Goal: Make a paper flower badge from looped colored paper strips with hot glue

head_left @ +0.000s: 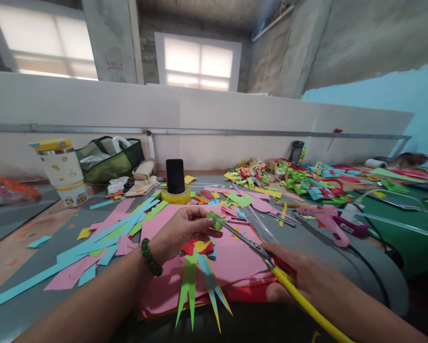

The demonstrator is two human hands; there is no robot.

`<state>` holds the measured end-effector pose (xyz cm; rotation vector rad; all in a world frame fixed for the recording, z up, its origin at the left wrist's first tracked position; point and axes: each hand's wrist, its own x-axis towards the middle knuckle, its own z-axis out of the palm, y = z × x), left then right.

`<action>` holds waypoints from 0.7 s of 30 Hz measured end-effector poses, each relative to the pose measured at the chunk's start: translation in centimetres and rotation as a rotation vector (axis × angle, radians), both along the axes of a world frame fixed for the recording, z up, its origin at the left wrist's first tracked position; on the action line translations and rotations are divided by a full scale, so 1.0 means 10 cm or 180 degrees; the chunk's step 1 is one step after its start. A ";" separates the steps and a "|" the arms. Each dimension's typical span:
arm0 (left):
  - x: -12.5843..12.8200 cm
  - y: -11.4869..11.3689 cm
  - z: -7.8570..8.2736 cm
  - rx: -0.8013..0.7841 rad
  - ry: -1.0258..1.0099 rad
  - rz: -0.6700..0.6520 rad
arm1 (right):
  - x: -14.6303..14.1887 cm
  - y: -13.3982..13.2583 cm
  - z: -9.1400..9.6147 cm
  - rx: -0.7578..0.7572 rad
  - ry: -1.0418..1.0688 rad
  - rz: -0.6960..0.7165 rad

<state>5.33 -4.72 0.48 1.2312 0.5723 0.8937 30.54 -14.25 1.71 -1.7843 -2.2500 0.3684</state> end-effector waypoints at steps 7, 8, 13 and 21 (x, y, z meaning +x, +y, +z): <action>-0.02 0.02 0.02 -0.0024 0.0092 -0.0062 | -0.05 -0.02 0.00 0.0287 -0.0173 -0.0101; -0.03 0.01 0.02 -0.0026 0.0120 -0.0063 | -0.05 -0.02 -0.01 0.0348 -0.0179 -0.0094; -0.04 -0.01 0.04 0.0095 0.0361 -0.0093 | 0.04 0.07 -0.05 0.0522 -0.0277 -0.0230; -0.24 0.08 0.16 0.1078 0.1341 -0.0501 | 0.73 0.16 0.03 0.0800 -0.1272 -0.1134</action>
